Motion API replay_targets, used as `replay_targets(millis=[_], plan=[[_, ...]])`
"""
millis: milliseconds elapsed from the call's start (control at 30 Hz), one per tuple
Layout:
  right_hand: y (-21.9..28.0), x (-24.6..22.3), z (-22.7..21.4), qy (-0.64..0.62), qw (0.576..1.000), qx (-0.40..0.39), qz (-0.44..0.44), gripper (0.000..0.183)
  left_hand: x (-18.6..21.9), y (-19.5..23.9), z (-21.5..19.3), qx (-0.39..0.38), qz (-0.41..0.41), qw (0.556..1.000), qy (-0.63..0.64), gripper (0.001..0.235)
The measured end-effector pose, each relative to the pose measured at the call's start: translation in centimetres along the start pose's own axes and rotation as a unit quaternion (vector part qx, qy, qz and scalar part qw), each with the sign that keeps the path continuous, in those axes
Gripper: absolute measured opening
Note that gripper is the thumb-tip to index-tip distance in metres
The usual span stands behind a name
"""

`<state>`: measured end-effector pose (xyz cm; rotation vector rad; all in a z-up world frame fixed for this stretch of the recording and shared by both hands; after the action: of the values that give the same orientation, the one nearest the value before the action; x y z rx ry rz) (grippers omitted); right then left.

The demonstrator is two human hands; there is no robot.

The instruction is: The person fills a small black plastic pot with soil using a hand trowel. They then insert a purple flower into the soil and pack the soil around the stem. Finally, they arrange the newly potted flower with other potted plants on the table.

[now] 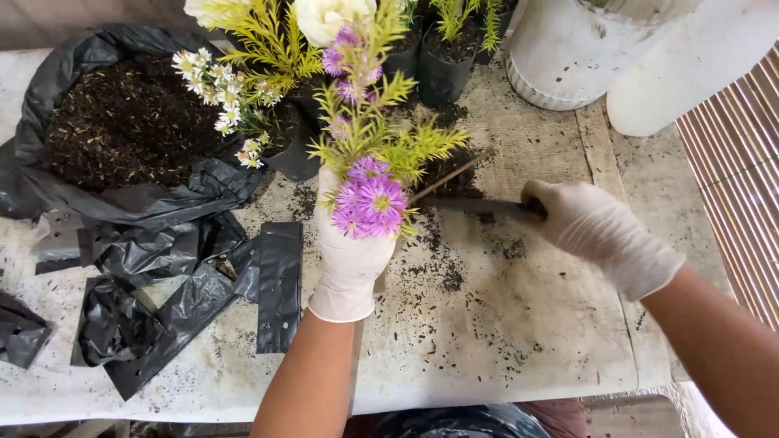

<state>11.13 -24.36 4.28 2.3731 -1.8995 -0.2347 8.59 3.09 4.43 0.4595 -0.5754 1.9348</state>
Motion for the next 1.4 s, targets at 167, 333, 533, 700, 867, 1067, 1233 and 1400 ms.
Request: replay_targets(millis=[167,333,533,700,867,1067,1233,1400], plan=[[5.2,2.2,-0.4,-0.054,0.966,-0.171,0.184,0.023,-1.9,-0.3,1.5,0.001,-0.186,0.953,0.238,0.044],[13.0,0.5,3.8,-0.088,0.937,0.164,-0.295,0.020,0.7,0.3,-0.1,-0.016,-0.013,0.995,0.100,0.051],[11.5,-2.7,7.4,0.111,0.893,0.230,-0.369,0.031,-0.2,-0.6,-0.3,0.016,-0.102,0.972,0.213,0.041],[1.5,-5.7,1.9,0.113,0.980,0.085,-0.142,0.023,0.0,-0.9,0.7,0.011,-0.114,0.969,0.217,0.042],[3.3,-3.1,1.6,-0.062,0.994,-0.053,0.078,0.016,0.3,-1.4,-0.3,0.028,-0.098,0.972,0.212,0.039],[13.2,-7.4,6.0,-0.183,0.902,0.127,-0.371,0.012,-0.9,-2.0,-4.0,0.098,-0.088,0.969,0.211,0.044],[6.9,-6.6,7.1,0.100,0.938,0.179,-0.278,0.018,-0.6,-2.2,-3.1,0.051,-0.074,0.967,0.239,0.042],[1.3,-6.6,0.5,-0.027,1.000,0.003,0.000,0.016,0.6,-1.6,0.7,0.011,-0.108,0.964,0.241,0.037]])
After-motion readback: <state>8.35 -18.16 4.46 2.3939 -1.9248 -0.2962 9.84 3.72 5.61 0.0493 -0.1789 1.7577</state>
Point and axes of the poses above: each hand's wrist, its own y-axis away from the middle knuckle, its own z-axis out of the palm, x = y × z, the point moved 10 cm from there along -y, towards the middle knuckle, and after that the axes turned 14 degrees about x, right-handed, at the moved point
